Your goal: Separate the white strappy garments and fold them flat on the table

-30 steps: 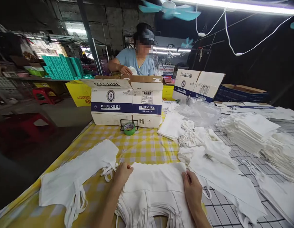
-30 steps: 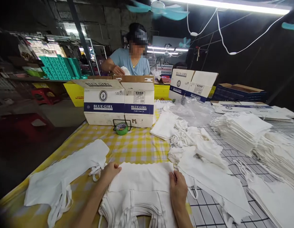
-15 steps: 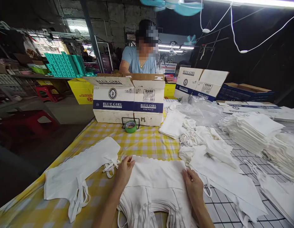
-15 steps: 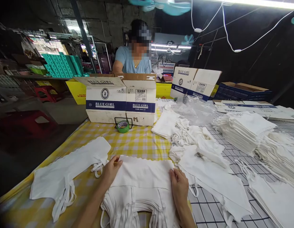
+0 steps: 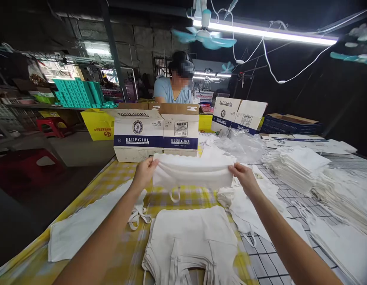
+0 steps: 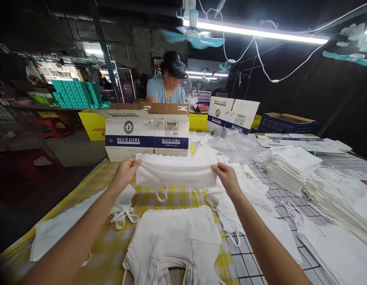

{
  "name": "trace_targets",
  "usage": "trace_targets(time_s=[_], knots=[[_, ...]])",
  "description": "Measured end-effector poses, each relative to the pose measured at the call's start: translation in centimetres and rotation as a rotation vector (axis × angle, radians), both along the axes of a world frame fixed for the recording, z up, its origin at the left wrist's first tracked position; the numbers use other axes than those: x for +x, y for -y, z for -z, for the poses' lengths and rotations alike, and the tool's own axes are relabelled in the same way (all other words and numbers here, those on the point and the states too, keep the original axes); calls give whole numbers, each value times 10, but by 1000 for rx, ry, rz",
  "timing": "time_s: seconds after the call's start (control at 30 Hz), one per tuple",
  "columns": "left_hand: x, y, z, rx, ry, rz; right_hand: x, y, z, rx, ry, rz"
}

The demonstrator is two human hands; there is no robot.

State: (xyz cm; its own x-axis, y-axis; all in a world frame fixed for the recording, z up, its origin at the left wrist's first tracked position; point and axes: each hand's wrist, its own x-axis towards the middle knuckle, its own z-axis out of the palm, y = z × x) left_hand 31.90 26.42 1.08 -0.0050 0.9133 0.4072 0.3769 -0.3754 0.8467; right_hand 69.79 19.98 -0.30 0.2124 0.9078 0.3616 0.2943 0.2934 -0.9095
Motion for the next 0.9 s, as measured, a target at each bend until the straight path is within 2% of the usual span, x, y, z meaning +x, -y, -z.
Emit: trace_targets(time_s=[0.1, 0.2, 0.27, 0.37, 0.5, 0.63, 0.77, 0.9], knots=[[-2, -20, -40, 80, 88, 21, -3, -30, -35, 41, 14, -22], [-6, -33, -70, 126, 129, -3, -11, -55, -61, 48, -18, -43], [-13, -38, -83, 144, 135, -23, -19, -67, -74, 49, -43, -59], [-27, -40, -92, 166, 143, -50, -34, -79, -88, 43, -82, -102], [-50, -33, -91, 194, 137, -106, -57, -87, -92, 55, -126, -181], [-77, -11, -83, 212, 110, -192, -79, -90, -82, 66, -157, -259], [-108, 32, -67, 189, 52, -279, -107, -84, -68, 36, -166, -376], [-146, 89, -43, 94, 62, -379, -143, -71, -64, -34, -125, -548]])
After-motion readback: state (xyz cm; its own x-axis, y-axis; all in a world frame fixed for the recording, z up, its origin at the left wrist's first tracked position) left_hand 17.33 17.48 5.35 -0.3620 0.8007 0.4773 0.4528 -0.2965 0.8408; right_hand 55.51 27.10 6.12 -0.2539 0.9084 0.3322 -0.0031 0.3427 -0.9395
